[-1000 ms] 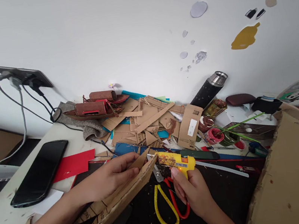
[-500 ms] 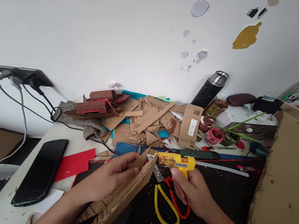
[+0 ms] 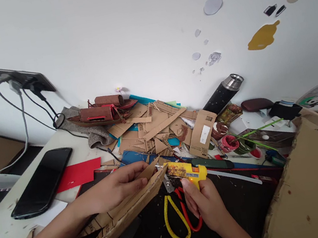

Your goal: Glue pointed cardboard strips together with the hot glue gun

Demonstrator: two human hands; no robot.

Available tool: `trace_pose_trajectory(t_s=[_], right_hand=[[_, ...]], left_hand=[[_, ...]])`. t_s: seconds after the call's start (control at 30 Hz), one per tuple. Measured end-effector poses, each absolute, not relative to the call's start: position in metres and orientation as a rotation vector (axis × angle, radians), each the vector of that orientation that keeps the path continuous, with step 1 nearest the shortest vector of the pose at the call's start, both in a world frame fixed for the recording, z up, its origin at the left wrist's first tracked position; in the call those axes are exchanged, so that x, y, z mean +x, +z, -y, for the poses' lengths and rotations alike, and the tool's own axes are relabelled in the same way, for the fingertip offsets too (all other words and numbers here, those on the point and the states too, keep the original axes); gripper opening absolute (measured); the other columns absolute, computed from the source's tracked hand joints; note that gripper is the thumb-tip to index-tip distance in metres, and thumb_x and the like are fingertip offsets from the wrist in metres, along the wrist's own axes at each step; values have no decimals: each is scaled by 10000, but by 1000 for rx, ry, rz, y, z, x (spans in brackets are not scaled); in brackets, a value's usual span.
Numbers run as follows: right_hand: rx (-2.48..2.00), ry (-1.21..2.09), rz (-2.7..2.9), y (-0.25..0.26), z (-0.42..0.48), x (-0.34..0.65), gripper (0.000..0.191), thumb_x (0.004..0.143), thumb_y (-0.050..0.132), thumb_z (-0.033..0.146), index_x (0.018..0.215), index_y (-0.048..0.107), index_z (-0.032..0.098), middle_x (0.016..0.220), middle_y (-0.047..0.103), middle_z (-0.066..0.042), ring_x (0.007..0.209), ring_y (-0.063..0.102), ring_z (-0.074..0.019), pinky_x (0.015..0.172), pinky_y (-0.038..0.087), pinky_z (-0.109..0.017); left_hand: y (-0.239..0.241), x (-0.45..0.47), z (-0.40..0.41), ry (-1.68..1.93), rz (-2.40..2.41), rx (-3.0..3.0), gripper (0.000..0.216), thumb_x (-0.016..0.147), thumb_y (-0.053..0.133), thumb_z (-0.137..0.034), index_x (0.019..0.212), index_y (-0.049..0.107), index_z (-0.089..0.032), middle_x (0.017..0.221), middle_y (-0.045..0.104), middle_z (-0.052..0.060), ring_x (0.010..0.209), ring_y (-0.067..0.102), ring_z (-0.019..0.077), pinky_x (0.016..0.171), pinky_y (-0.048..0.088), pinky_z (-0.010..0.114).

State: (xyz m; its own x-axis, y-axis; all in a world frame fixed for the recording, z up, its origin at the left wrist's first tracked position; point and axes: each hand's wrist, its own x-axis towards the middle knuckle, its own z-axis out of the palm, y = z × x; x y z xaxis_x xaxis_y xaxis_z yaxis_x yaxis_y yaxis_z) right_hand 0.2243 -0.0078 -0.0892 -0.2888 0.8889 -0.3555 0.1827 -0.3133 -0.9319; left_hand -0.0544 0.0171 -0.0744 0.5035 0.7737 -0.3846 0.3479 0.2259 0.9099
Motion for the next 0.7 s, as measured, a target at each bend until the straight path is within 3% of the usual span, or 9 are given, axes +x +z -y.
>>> trace_pose_trajectory(t_s=[0.7], right_hand=[[-1383, 1746, 1390, -97, 5, 230, 729, 958, 532, 763, 478, 403, 229, 366, 375, 35, 338, 336, -77, 403, 262, -238]], left_hand=[[-72, -52, -18, 407, -1106, 1426, 414, 999, 585, -562, 1266, 694, -265, 1180, 745, 17, 1106, 671, 267, 944, 545, 315]])
